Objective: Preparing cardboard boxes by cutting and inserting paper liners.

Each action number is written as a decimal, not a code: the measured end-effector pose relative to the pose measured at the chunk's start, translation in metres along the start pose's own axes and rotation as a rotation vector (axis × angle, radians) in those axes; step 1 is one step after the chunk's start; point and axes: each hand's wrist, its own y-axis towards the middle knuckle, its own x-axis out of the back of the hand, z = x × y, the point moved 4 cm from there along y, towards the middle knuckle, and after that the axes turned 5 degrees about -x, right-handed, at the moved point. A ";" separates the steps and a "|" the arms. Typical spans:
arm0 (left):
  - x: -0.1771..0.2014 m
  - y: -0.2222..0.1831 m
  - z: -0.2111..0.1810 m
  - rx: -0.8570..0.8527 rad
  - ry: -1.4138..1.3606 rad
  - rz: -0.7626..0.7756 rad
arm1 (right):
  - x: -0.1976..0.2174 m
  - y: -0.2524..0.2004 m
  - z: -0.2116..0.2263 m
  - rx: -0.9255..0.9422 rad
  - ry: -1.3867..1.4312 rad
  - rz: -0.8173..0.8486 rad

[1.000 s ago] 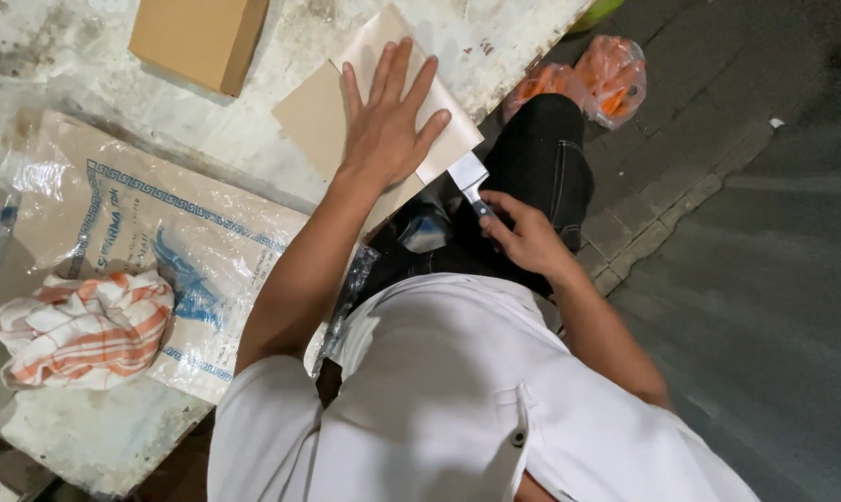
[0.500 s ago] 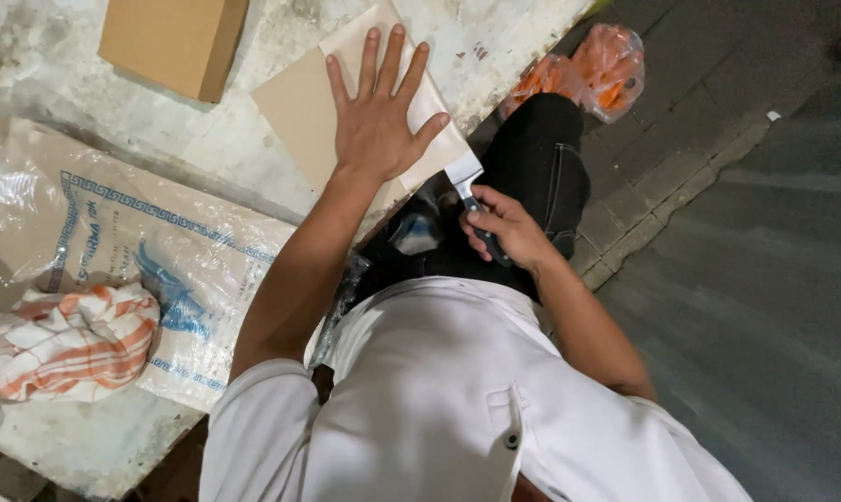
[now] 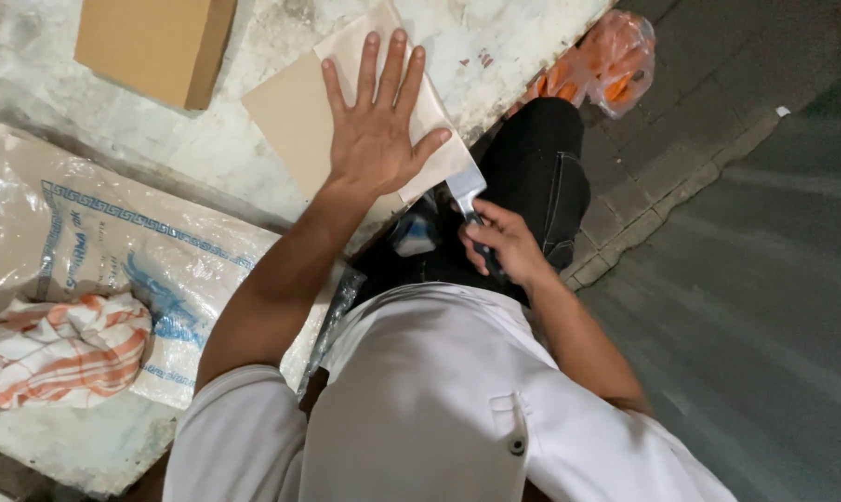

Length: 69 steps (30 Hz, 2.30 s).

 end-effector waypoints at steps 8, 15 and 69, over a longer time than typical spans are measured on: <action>-0.003 -0.002 0.004 -0.015 0.006 -0.035 | -0.001 -0.005 0.010 0.017 -0.006 -0.017; -0.009 -0.006 0.003 -0.052 0.024 -0.070 | -0.007 -0.010 0.008 -0.007 -0.010 -0.107; -0.031 -0.005 0.048 -0.268 -0.560 -0.587 | 0.007 -0.005 0.044 0.085 -0.350 -0.129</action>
